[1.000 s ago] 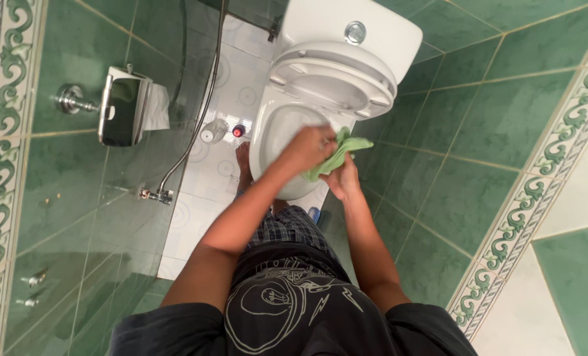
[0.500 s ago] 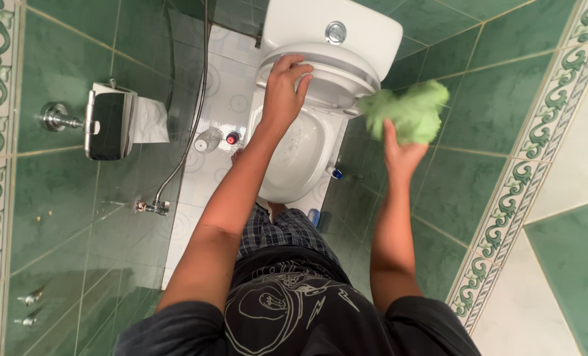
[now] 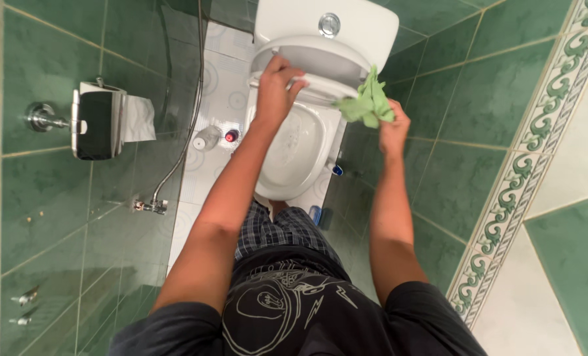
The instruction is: The person scrubs the inside of a toilet bowl with a toilet brush while rinsing with a handheld bidet sprayer. They then wipe the toilet seat and rim with a green cloth and rinse the bowl again.
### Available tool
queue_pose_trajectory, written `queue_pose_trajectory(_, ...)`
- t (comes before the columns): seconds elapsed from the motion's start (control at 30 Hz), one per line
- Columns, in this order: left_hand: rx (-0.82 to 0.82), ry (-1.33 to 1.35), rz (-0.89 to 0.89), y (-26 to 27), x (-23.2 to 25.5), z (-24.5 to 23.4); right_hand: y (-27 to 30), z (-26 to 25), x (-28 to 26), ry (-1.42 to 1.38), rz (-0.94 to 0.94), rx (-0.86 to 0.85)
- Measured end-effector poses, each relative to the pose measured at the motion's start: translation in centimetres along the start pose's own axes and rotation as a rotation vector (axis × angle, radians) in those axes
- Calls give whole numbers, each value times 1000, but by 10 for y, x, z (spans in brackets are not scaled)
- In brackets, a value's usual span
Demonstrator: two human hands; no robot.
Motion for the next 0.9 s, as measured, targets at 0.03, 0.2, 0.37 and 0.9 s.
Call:
queue_pose_trajectory(0.03, -42, 16, -30, 9, -5, -4, 1, -3, -1, -105, 154, -46)
queue_pose_trajectory(0.2, 102, 34, -133, 129, -12, -22, 51, 1, -83, -819, 303, -142)
queue_pose_trajectory(0.37, 405, 324, -592, 246, -74, 12, 113, 81, -99, -11, 129, -404)
queue_pose_trajectory(0.9, 409, 1207, -1392, 444, -211, 103, 237, 311, 99, 465, -71, -1300)
Point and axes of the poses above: each hand's wrist, its own y-axis away from the middle knuckle, its own z-axis out of the palm, x = y × z, the point moved 6 cm from there along -y, towards the middle knuckle, and after that the axes turned 8 degrees about -y, right-handed, at the moved point
